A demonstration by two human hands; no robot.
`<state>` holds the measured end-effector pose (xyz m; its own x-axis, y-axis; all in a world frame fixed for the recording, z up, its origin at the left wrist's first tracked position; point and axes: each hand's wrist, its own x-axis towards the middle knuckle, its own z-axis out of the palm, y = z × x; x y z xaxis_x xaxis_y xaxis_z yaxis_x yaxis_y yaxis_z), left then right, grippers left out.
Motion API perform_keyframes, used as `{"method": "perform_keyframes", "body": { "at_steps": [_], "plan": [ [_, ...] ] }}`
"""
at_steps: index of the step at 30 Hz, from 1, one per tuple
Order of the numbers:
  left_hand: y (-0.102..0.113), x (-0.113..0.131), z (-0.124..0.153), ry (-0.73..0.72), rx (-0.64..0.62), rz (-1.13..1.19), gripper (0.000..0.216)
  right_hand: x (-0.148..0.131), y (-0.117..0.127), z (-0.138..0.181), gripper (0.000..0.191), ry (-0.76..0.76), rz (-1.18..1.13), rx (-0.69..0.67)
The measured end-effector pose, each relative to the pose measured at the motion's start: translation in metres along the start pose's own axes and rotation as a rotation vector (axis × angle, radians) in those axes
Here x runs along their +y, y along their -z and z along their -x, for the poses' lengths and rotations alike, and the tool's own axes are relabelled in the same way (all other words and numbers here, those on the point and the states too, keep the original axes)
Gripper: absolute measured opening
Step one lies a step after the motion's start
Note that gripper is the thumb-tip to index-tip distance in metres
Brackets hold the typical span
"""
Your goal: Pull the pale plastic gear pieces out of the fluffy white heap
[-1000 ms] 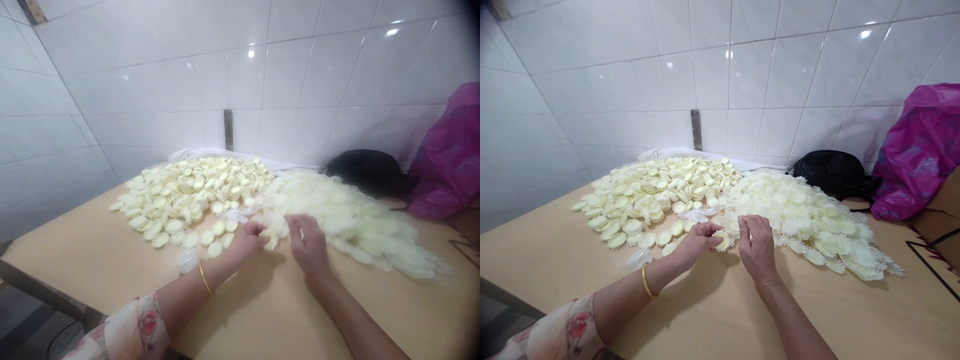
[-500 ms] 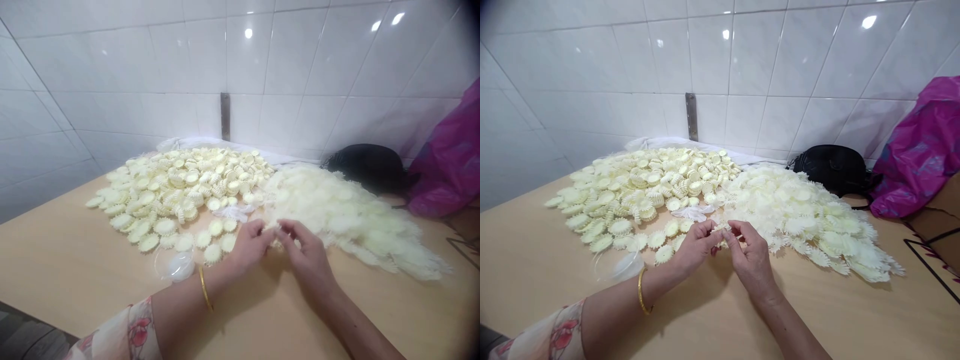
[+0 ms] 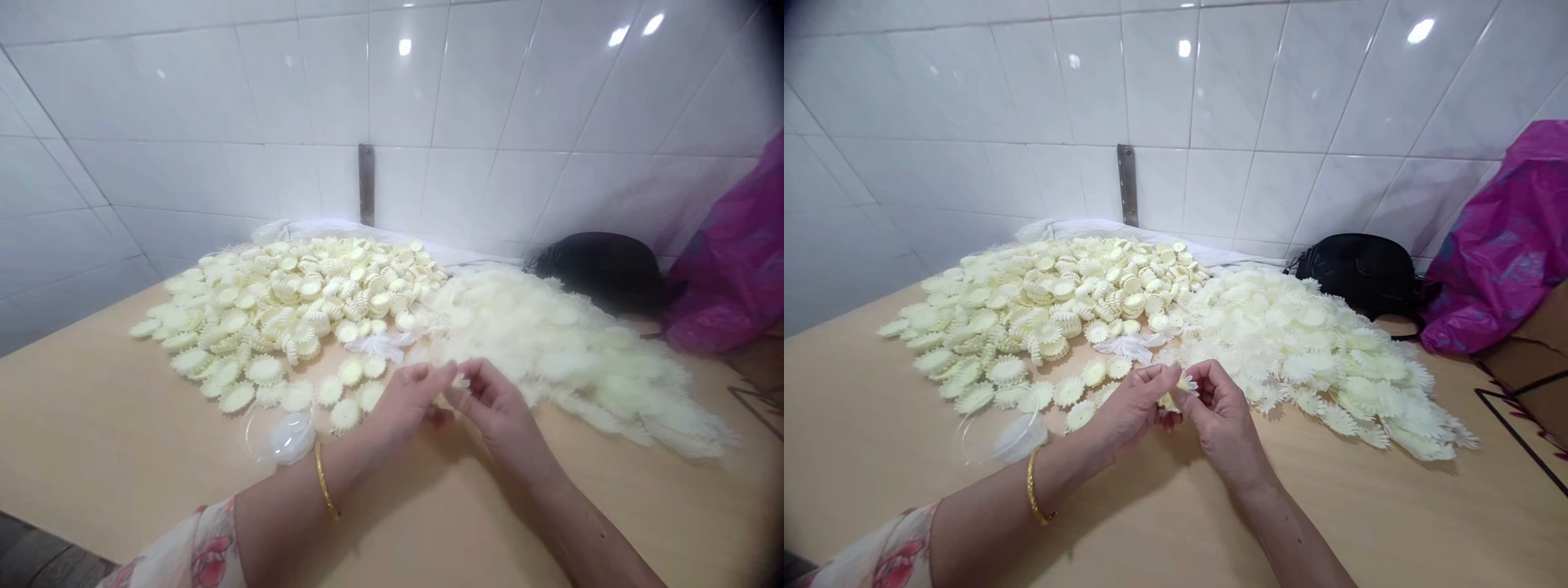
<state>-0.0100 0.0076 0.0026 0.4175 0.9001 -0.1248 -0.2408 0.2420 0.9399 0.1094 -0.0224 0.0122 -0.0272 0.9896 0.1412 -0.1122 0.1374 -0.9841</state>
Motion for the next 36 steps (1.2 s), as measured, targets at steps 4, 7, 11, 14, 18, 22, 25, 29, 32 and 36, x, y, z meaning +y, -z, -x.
{"method": "perform_keyframes", "body": {
  "at_steps": [4,7,11,14,18,22,25,29,32,36],
  "plan": [
    [0.001,0.001,0.001,-0.019,-0.049,-0.001,0.031,0.003,0.007,-0.005,0.025,0.021,0.093,0.082],
    [0.001,0.001,0.002,-0.015,-0.051,-0.002,0.03,0.005,0.009,-0.007,0.026,0.021,0.149,0.123],
    [-0.002,-0.001,0.002,0.013,-0.001,0.009,0.022,0.007,0.009,-0.006,0.027,0.009,0.191,0.165],
    [-0.002,-0.003,0.001,0.028,0.075,0.051,0.015,0.009,0.008,-0.006,0.025,0.011,0.18,0.202],
    [0.0,-0.002,0.0,-0.01,0.122,0.054,0.019,0.009,0.007,-0.004,0.027,-0.043,0.081,0.124],
    [0.0,0.002,0.002,0.025,0.194,0.011,0.022,0.008,0.011,-0.003,0.012,0.158,0.372,0.241],
    [-0.001,0.004,0.004,0.11,0.05,0.078,0.045,0.009,0.013,-0.002,0.007,0.473,0.69,0.315],
    [-0.001,0.005,0.002,0.119,0.056,0.219,0.032,0.009,0.009,0.001,0.018,0.628,0.827,0.111],
    [0.003,0.007,-0.001,0.088,0.117,0.207,0.016,0.004,0.009,0.001,0.015,0.48,0.684,0.115],
    [0.005,0.008,-0.001,0.009,-0.014,0.08,0.018,-0.002,0.015,-0.005,0.026,0.154,0.377,0.051]
  ]
}}
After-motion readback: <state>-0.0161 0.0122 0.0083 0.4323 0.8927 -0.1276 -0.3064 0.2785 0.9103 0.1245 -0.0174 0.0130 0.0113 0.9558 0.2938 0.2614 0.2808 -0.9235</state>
